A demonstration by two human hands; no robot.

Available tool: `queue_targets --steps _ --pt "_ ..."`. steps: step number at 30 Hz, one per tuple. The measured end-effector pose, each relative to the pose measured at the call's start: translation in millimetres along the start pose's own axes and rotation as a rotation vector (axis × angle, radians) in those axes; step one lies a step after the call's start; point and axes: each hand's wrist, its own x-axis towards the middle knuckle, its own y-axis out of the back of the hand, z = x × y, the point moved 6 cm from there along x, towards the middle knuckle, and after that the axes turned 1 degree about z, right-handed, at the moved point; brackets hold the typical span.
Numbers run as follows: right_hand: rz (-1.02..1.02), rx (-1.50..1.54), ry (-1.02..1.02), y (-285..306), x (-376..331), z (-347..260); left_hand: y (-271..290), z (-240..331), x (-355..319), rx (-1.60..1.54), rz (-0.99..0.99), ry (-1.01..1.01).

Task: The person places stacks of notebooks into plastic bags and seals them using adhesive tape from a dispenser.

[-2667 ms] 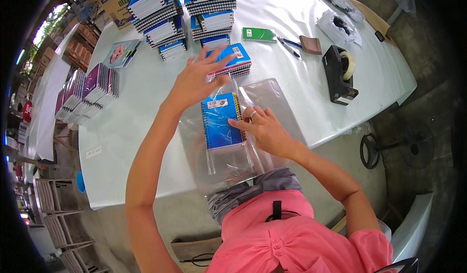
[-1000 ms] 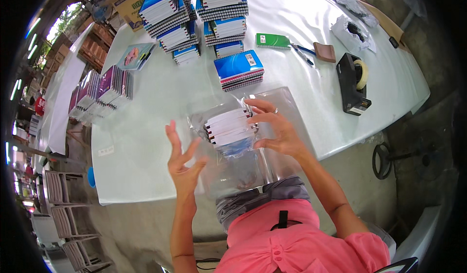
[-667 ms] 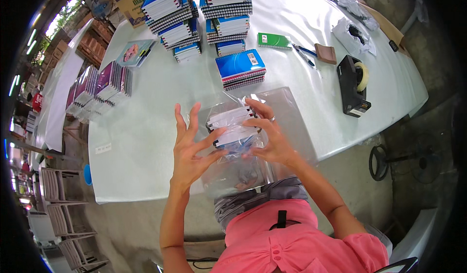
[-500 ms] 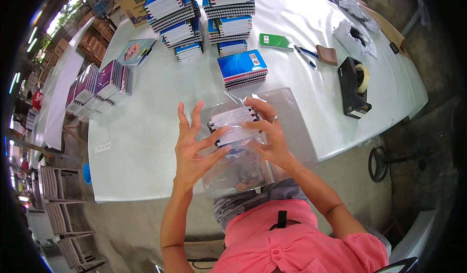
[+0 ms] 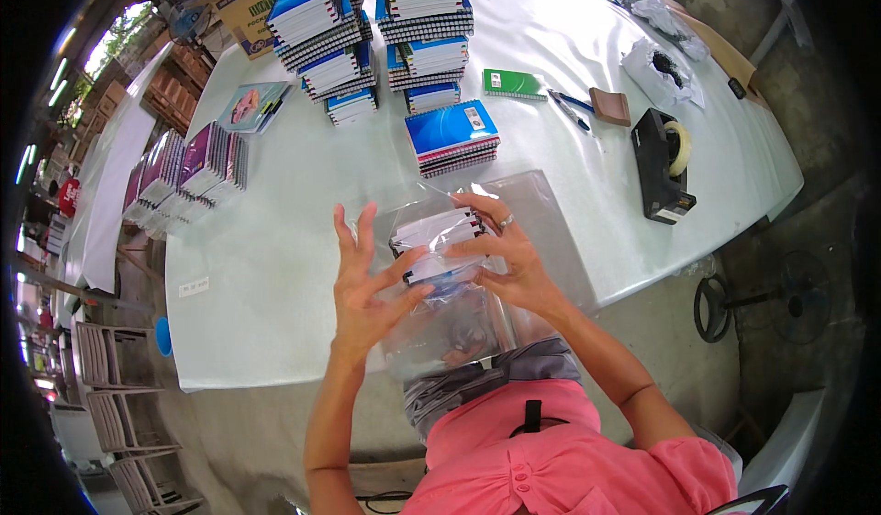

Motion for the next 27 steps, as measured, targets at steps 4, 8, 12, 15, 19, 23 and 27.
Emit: queue_targets --steps 4,8,12,15,19,23,27 --pt "-0.002 0.058 -0.035 1 4 -2 1 16 16 0.152 -0.139 -0.054" --pt "-0.036 0.000 -0.133 4 11 -5 2 15 19 0.114 -0.147 -0.020" --pt "-0.027 0.077 -0.284 4 17 -4 1 14 24 0.101 -0.133 0.006" --pt "0.023 0.030 -0.247 9 24 -4 -2 9 31 -0.013 -0.123 0.034" --pt "-0.011 -0.164 -0.200 9 32 -6 -3 -6 37 -0.249 -0.069 0.046" --pt "-0.053 -0.220 -0.241 13 34 -1 -7 -5 49 -0.433 -0.092 0.298" --pt "-0.029 0.013 -0.259 28 33 -8 -1 -20 39 -0.554 -0.130 0.319"
